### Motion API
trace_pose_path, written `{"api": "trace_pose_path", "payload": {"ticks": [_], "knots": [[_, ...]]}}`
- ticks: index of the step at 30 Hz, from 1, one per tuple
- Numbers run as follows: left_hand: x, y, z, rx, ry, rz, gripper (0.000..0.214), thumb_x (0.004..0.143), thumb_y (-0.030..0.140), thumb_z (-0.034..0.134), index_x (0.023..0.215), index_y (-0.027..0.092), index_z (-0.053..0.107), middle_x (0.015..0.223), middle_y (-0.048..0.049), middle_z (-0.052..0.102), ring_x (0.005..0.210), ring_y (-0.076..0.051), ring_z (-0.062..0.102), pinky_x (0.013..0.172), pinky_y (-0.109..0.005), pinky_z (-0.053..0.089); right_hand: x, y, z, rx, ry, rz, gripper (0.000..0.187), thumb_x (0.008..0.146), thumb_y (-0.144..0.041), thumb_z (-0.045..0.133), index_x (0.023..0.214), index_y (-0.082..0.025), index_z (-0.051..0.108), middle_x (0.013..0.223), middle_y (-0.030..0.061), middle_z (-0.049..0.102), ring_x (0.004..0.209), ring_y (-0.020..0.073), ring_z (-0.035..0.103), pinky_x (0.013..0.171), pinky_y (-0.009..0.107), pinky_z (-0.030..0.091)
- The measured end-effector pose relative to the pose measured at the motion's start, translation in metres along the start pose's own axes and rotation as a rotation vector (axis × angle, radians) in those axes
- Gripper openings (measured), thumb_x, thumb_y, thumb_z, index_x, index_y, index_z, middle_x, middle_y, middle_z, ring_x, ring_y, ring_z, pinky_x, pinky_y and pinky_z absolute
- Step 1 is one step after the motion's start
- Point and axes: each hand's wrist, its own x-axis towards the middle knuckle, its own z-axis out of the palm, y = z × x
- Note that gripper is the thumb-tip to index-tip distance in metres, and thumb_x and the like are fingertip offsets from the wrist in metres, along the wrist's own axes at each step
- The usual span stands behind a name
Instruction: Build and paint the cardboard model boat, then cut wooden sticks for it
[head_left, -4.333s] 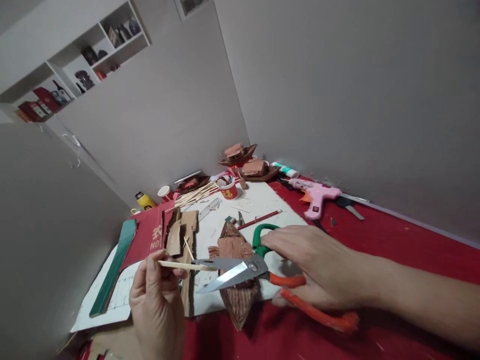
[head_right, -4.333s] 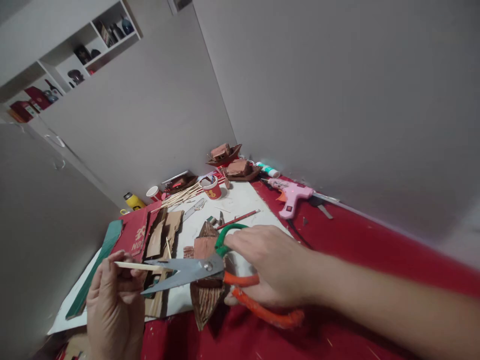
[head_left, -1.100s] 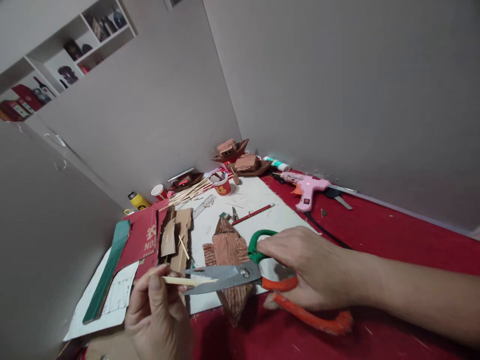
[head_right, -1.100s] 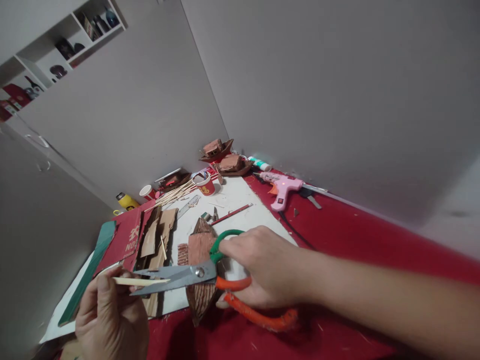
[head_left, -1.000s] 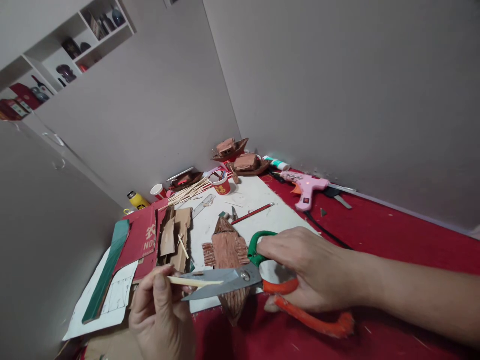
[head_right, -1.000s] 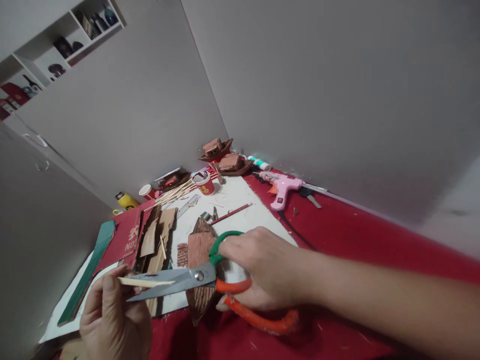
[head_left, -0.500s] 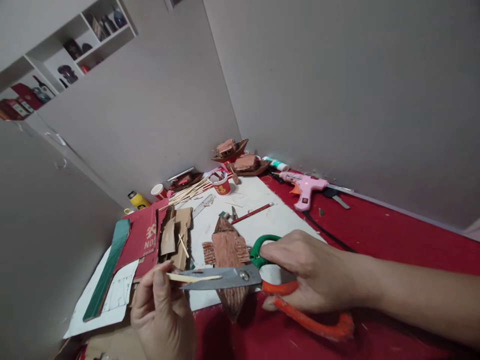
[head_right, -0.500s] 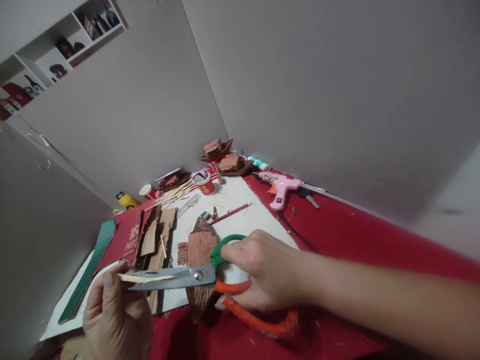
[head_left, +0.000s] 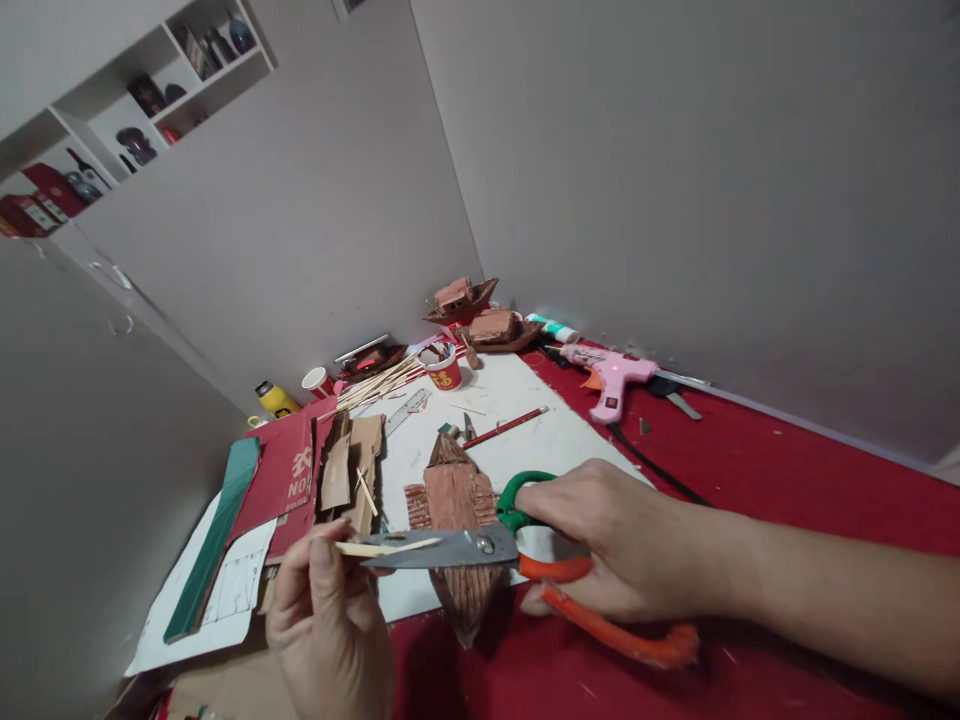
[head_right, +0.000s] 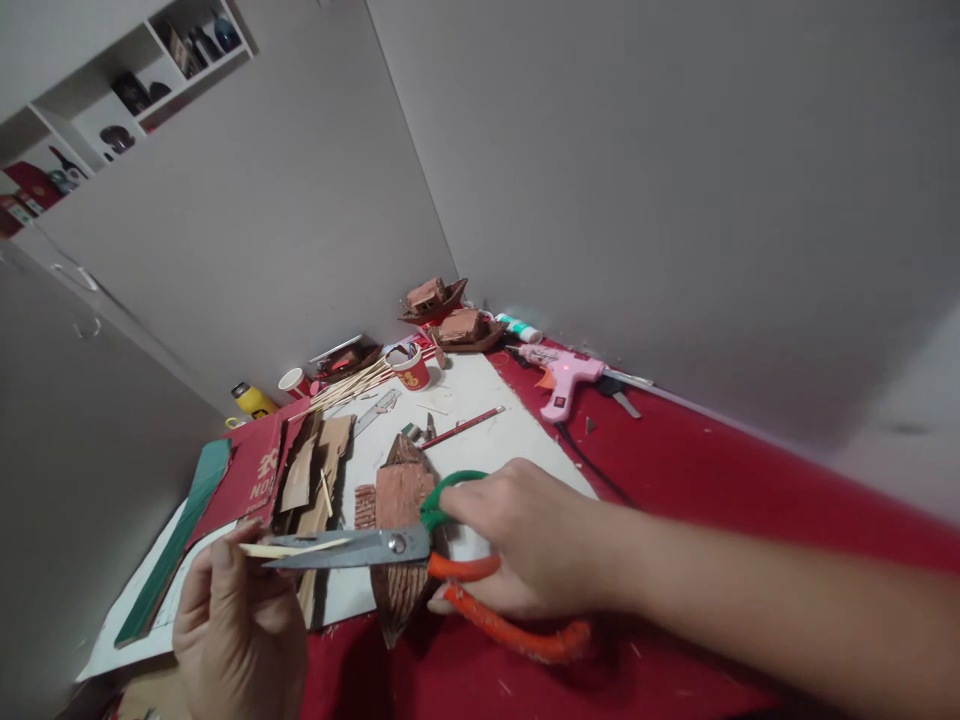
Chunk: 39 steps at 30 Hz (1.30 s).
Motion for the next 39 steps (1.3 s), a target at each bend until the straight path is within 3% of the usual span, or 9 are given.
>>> {"api": "trace_pose_path", "payload": {"ticks": [3,9,12,18,23,29,32,35,39], "knots": [[-0.003,-0.006,-0.003,0.040,-0.016,0.007,0.028,0.062,0.046,0.081,0.069,0.021,0.070,0.072,0.0025,0.073,0.065,-0.011,0.066,0.060,-0.017,0.054,0.002,-0.001,-0.004,-0.036,-0.009,0.029,0.041,0.072,-0.056,0.069,0.072,-0.021,0.047,0.061,-0.0022,0.056,0.051,0.0146,0.051,0.050,0.028,0.027],[-0.005,-0.011,-0.006,0.049,-0.055,0.027,0.022,0.070,0.042,0.077,0.077,0.022,0.072,0.073,0.0018,0.072,0.065,-0.012,0.065,0.058,-0.020,0.053,0.003,-0.001,-0.005,-0.040,0.030,0.015,0.040,0.072,-0.055,0.069,0.070,-0.020,0.048,0.059,-0.0023,0.056,0.050,0.0144,0.051,0.049,0.028,0.026],[-0.005,-0.010,-0.005,0.052,-0.053,0.047,0.019,0.072,0.040,0.076,0.078,0.022,0.073,0.074,0.0013,0.072,0.065,-0.012,0.065,0.059,-0.021,0.054,0.002,-0.001,-0.003,-0.036,0.058,-0.009,0.041,0.074,-0.055,0.067,0.068,-0.021,0.047,0.057,-0.0021,0.056,0.048,0.0133,0.050,0.048,0.027,0.025],[-0.005,-0.006,-0.001,-0.082,-0.170,0.009,0.019,0.072,0.039,0.076,0.081,0.022,0.074,0.065,0.0025,0.071,0.048,-0.010,0.061,0.047,-0.019,0.052,-0.002,0.003,0.001,-0.037,0.082,-0.070,0.038,0.084,-0.052,0.056,0.067,-0.021,0.045,0.053,-0.0029,0.053,0.043,0.0120,0.047,0.046,0.028,0.021],[-0.002,-0.004,0.000,-0.093,-0.129,-0.068,0.020,0.070,0.038,0.078,0.077,0.021,0.072,0.070,0.0019,0.072,0.052,-0.011,0.064,0.050,-0.022,0.055,0.000,0.005,-0.001,-0.026,0.137,-0.047,0.037,0.084,-0.053,0.057,0.070,-0.021,0.046,0.053,-0.0032,0.053,0.044,0.0125,0.047,0.048,0.027,0.024],[-0.001,-0.002,0.005,-0.049,-0.238,-0.135,0.024,0.075,0.042,0.072,0.077,0.019,0.066,0.062,0.0008,0.068,0.046,-0.010,0.061,0.046,-0.019,0.051,0.005,0.003,-0.007,-0.026,0.014,0.044,0.040,0.074,-0.054,0.068,0.071,-0.020,0.047,0.058,-0.0026,0.055,0.048,0.0139,0.048,0.050,0.027,0.023],[-0.001,-0.003,0.003,0.034,-0.227,-0.130,0.026,0.077,0.045,0.069,0.078,0.020,0.064,0.059,0.0014,0.066,0.044,-0.011,0.059,0.045,-0.019,0.050,0.006,0.000,-0.009,-0.032,-0.053,0.080,0.045,0.068,-0.058,0.071,0.071,-0.020,0.048,0.061,-0.0021,0.056,0.051,0.0148,0.049,0.051,0.027,0.023],[-0.001,-0.004,0.000,0.119,-0.183,-0.069,0.025,0.078,0.043,0.069,0.077,0.019,0.066,0.063,0.0017,0.066,0.050,-0.010,0.061,0.048,-0.016,0.050,0.007,-0.002,-0.010,-0.069,-0.060,0.082,0.046,0.067,-0.060,0.071,0.071,-0.020,0.049,0.061,-0.0021,0.056,0.052,0.0153,0.049,0.052,0.027,0.023],[0.000,-0.002,-0.002,0.265,-0.095,0.121,0.022,0.079,0.042,0.069,0.076,0.020,0.067,0.068,0.0029,0.069,0.056,-0.008,0.063,0.052,-0.014,0.051,0.007,-0.003,-0.011,-0.108,-0.059,0.075,0.045,0.069,-0.060,0.070,0.071,-0.020,0.050,0.063,-0.0011,0.057,0.055,0.0164,0.052,0.053,0.028,0.025]]}}
